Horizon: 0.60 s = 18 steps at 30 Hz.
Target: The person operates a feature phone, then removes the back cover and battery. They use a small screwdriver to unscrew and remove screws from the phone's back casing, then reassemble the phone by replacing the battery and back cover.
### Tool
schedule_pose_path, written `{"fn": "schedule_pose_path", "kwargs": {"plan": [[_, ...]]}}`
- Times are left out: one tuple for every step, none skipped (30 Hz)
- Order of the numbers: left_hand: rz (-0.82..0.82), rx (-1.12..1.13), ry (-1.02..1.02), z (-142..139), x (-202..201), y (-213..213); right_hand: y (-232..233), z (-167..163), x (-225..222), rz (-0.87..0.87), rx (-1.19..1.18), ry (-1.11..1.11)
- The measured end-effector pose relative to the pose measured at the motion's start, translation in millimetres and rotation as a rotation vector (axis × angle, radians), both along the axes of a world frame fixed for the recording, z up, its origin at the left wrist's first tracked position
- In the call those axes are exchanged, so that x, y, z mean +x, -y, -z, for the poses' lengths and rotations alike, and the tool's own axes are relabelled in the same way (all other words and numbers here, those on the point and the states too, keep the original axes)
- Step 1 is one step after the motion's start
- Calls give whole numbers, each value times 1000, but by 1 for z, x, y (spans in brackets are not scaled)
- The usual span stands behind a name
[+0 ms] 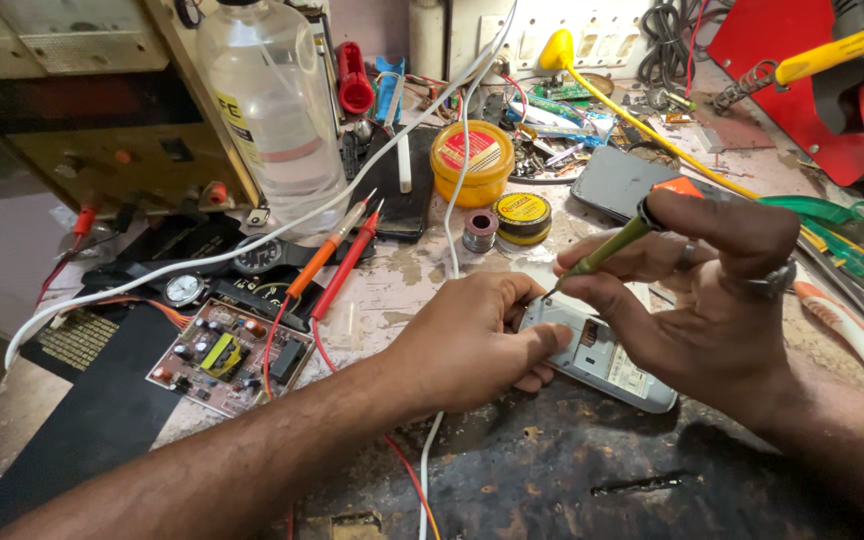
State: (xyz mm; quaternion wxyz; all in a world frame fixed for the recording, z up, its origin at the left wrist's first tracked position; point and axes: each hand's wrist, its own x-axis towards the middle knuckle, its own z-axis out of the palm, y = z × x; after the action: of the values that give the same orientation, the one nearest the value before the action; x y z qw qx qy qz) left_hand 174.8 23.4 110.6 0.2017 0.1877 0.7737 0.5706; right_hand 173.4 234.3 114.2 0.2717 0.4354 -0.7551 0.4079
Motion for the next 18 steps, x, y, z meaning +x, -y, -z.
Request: {"fn": "schedule_pose_path", "kwargs": {"plan": [[1, 7, -5, 0, 1, 0, 0, 0, 0, -3, -3, 1], [2, 13, -12, 0, 1, 0, 0, 1, 0, -6, 6, 6], [4, 18, -20, 0, 1, 0, 0, 1, 0, -10, 15, 11], [5, 10, -27, -1, 1, 0, 0, 1, 1, -13, 24, 18], [4, 1, -32, -1, 1, 1, 0, 1, 2, -7, 7, 12], [3, -8, -36, -1, 1, 1, 0, 1, 3, -2, -11, 8], [4, -6, -30, 0, 2, 2, 1, 1, 3, 3, -28, 3], [8, -3, -26, 0, 1, 1, 2, 1, 4, -5, -34, 17], [12, 0, -24, 0, 1, 1, 3, 0, 4, -12, -41, 27], [9, 20, -18, 0, 0, 1, 4, -1, 4, -21, -48, 36], [5, 41, -8, 1, 0, 1, 6, -2, 4, -27, -38, 31], [1, 62, 2, 2, 1, 0, 7, -3, 4, -32, -28, 27], [2, 62, 8, 3, 0, 0, 8, -5, 4, -36, -16, 21], [3, 62, 15, 4, 0, 0, 7, -8, 3, 37, 59, -20], [3, 63, 21, 5, -1, 0, 5, -12, 2, 110, 136, -60], [9, 111, 30, 6, -2, -1, 3, -16, 1, 183, 211, -101], [14, 158, 41, 7, -3, -2, 0, -19, 1, 151, 120, -69], [18, 202, 53, 8, -3, -1, -4, -23, 1, 117, 28, -34]]}}
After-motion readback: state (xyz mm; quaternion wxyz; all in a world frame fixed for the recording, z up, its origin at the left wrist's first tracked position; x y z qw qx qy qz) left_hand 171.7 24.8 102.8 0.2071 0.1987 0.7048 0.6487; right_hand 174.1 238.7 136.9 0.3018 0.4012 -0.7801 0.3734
